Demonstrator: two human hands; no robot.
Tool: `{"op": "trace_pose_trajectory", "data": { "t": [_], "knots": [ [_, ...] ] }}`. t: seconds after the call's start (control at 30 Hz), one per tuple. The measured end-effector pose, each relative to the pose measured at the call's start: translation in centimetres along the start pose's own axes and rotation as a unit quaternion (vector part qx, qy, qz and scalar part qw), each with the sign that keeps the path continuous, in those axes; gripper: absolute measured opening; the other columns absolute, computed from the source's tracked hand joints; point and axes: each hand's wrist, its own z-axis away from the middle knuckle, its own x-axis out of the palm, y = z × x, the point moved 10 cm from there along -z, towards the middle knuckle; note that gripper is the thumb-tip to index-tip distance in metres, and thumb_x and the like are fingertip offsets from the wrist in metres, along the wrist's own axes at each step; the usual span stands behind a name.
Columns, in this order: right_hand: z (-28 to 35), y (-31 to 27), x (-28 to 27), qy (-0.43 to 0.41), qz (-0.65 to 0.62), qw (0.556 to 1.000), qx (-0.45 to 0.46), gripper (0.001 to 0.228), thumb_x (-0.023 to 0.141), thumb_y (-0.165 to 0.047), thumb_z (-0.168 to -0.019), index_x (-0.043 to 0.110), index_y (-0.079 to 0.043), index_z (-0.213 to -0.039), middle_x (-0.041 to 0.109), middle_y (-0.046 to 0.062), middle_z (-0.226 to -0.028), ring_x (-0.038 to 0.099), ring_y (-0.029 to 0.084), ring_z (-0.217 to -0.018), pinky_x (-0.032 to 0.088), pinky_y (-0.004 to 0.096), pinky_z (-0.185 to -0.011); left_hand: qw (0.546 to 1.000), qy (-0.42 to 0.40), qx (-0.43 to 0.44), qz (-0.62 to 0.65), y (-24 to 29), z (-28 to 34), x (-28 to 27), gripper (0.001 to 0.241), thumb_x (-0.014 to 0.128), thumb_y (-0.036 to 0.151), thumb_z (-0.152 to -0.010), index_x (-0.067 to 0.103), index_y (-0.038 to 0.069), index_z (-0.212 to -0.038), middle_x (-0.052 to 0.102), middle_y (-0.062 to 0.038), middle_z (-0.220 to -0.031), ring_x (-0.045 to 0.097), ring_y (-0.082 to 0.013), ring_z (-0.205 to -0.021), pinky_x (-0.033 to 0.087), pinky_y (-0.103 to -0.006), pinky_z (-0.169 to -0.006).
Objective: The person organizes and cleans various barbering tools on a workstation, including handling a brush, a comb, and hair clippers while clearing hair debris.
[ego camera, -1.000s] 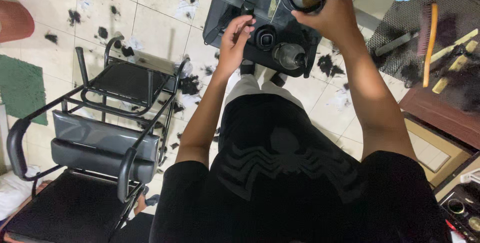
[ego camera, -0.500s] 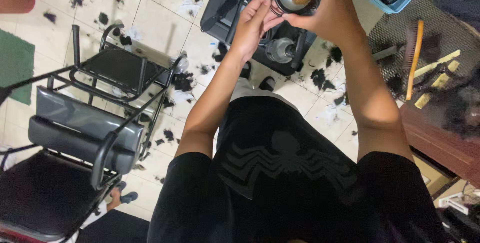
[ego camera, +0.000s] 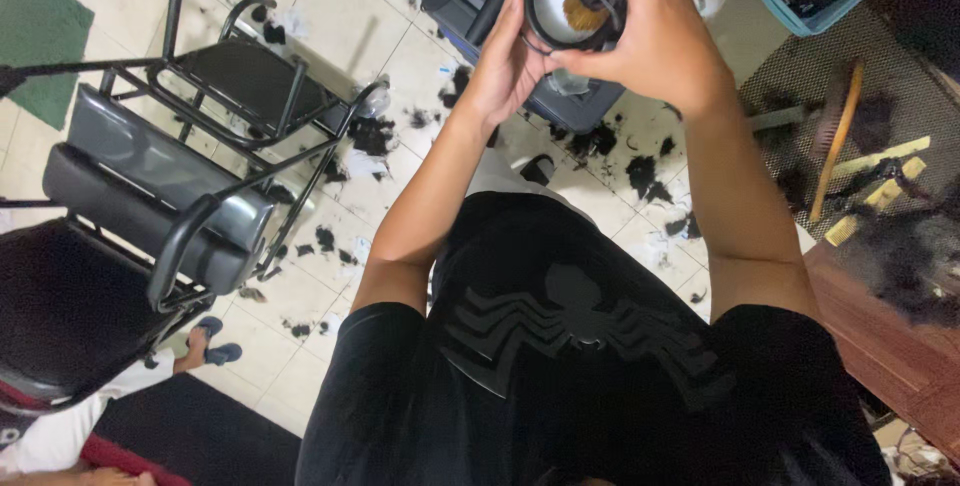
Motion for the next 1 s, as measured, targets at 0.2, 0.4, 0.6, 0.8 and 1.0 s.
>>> {"op": "trace_pose_trajectory", "data": {
  "t": [0.2,0.4,0.6,0.8,1.0],
  "knots": [
    [-0.5,-2.6,-0.3,0.007,-0.063,0.998,-0.011,0.088,0.098,-0.034,-0.084,0.046,0.000,-0.146,0.056,0.017,-0.150,0.058,0.036,-0.141,0.049,0.043,-0.116,1.000,-0.008,0.000,0.004,0.4,1.0,0.3,0.070,0.051,0.040,-0.111,0.014,0.018,-0.167,0.041,-0.016,-0.162,0.055,-0.0328,-0.142,0.058,-0.0513,-0.108],
    [-1.7,-2.9,0.1,0.021,-0.044,0.999,-0.002,0.094,0.097,-0.026,-0.083,0.040,-0.001,-0.154,0.051,0.019,-0.154,0.051,0.035,-0.152,0.044,0.042,-0.124,1.000,0.014,-0.026,0.002,2.0,0.0,-0.3,0.075,0.055,0.034,-0.110,0.010,0.016,-0.168,0.038,-0.017,-0.162,0.051,-0.0327,-0.145,0.058,-0.0514,-0.107],
    [-1.9,-2.9,-1.1,0.089,-0.086,0.992,0.011,0.110,0.100,-0.033,-0.076,0.036,-0.001,-0.159,0.048,0.019,-0.159,0.049,0.034,-0.150,0.041,0.045,-0.125,0.996,0.021,-0.081,0.006,2.9,-1.4,-0.7,0.077,0.055,0.033,-0.108,0.008,0.015,-0.167,0.039,-0.020,-0.159,0.053,-0.0365,-0.141,0.054,-0.0541,-0.112],
    [-1.5,-4.8,-4.2,0.174,0.016,0.984,0.039,0.061,0.099,-0.017,-0.093,0.062,-0.004,-0.140,0.064,0.014,-0.138,0.058,0.027,-0.134,0.048,0.037,-0.111,0.993,-0.019,-0.117,0.006,3.1,-2.3,-1.1,0.077,0.054,0.032,-0.107,0.005,0.020,-0.165,0.040,-0.018,-0.155,0.052,-0.0356,-0.138,0.053,-0.0614,-0.110],
    [-2.2,-5.2,-3.7,0.209,-0.011,0.977,0.045,0.042,0.091,-0.001,-0.096,0.065,-0.001,-0.129,0.069,0.014,-0.124,0.068,0.026,-0.118,0.054,0.034,-0.105,0.993,-0.032,-0.112,0.008,3.8,-2.3,-0.7,0.071,0.052,0.031,-0.109,0.008,0.019,-0.164,0.044,-0.019,-0.153,0.054,-0.0347,-0.138,0.054,-0.0598,-0.112]
  ]
}}
